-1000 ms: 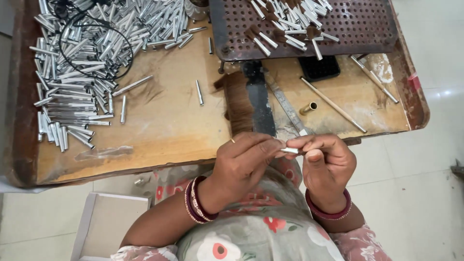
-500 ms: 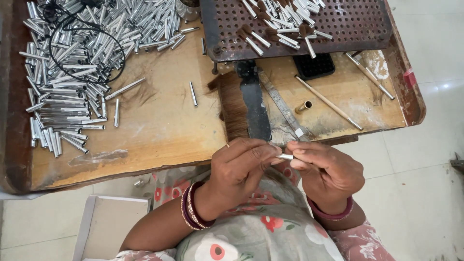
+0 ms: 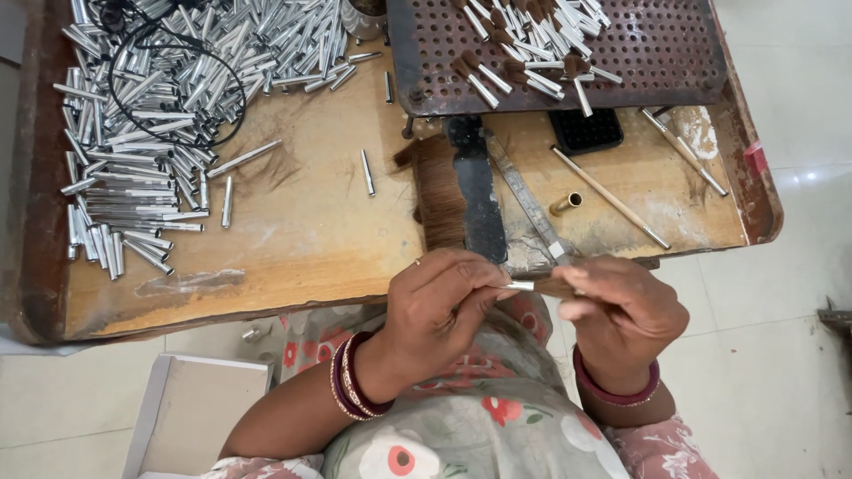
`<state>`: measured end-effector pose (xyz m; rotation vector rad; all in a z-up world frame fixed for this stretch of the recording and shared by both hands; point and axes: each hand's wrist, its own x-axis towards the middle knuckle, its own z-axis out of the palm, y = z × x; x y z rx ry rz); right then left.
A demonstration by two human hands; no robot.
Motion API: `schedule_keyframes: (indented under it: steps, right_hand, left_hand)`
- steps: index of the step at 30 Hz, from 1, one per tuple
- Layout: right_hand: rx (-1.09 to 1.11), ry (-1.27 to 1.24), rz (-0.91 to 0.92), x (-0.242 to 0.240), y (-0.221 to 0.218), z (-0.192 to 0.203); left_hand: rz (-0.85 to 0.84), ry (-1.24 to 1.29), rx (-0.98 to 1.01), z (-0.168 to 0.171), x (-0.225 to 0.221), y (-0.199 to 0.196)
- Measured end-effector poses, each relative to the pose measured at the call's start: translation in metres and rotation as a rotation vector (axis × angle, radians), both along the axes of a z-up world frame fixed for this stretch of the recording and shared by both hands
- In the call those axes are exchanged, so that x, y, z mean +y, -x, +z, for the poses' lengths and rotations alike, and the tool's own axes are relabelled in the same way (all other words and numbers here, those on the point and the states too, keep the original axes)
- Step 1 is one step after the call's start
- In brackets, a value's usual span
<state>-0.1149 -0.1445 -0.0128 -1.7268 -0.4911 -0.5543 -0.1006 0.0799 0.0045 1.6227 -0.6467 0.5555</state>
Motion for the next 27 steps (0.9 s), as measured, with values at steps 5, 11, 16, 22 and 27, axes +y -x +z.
schedule_keyframes:
  steps: [5, 11, 16, 22, 27]
  right_hand:
    - [-0.032, 0.174, -0.114, 0.005, -0.002, -0.018]
    - [-0.474, 0.472, -0.045, 0.023, -0.009, -0.007]
    - [-0.497, 0.494, -0.058, 0.019, -0.003, -0.009]
    - [-0.204, 0.242, -0.107, 0.008, 0.002, -0.025]
    - [-0.224, -0.249, -0.135, 0.001, -0.011, -0.034]
  left_hand:
    - [-0.059, 0.030, 0.062, 0.000, -0.002, 0.003]
    - [-0.088, 0.092, 0.108, -0.002, -0.003, 0.009]
    - [-0.075, 0.072, 0.123, -0.004, -0.007, 0.012]
    - [-0.165, -0.072, 0.137, 0.000, -0.005, 0.007]
    - [0.232, -0.271, -0.051, 0.010, 0.015, -0.011]
